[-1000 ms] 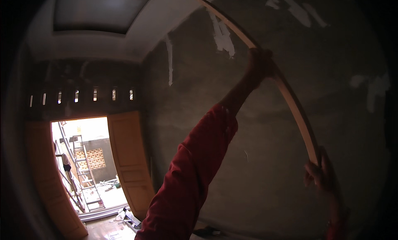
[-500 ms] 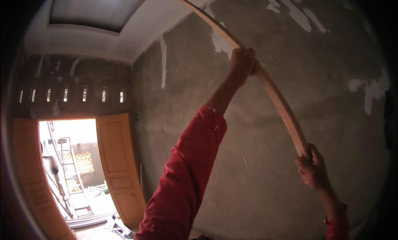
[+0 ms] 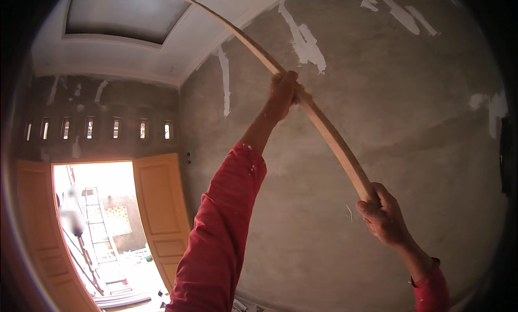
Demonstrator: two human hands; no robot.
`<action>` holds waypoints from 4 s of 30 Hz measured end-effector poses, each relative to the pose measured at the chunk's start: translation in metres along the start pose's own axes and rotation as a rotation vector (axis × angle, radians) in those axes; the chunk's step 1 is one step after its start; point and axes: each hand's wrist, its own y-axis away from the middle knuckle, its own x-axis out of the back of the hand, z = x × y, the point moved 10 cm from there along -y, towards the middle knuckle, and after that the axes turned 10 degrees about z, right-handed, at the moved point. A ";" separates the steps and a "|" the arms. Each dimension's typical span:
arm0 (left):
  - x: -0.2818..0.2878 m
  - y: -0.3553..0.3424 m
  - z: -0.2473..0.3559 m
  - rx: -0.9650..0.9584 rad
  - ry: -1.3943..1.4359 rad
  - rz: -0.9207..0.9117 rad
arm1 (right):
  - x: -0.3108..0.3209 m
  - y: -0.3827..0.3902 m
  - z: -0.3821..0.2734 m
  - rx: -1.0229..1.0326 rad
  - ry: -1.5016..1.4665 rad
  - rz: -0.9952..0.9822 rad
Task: The person uses a long-handled roller to apply white paint to the ceiling of a room under construction. They repeatedly roll the ceiling surface and periodically lower the roller to reload paint from a tray on the floor.
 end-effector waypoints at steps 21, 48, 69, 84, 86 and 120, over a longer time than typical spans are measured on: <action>0.054 0.122 -0.024 -0.004 0.098 0.022 | -0.097 0.033 -0.002 -0.062 -0.053 0.105; 0.386 -0.023 -0.099 0.080 0.122 0.084 | -0.432 -0.101 0.021 0.088 -0.059 -0.016; 0.417 -0.087 -0.088 -0.009 0.237 0.118 | -0.451 -0.154 -0.015 0.257 -0.011 -0.030; 0.150 0.037 -0.044 0.150 0.186 -0.052 | -0.196 -0.046 -0.035 0.082 0.022 0.140; 0.105 0.044 -0.038 0.126 0.217 -0.096 | -0.152 -0.036 -0.043 0.089 0.017 0.142; -0.508 0.220 0.075 0.105 0.361 -0.283 | 0.449 0.108 -0.110 0.039 -0.057 0.361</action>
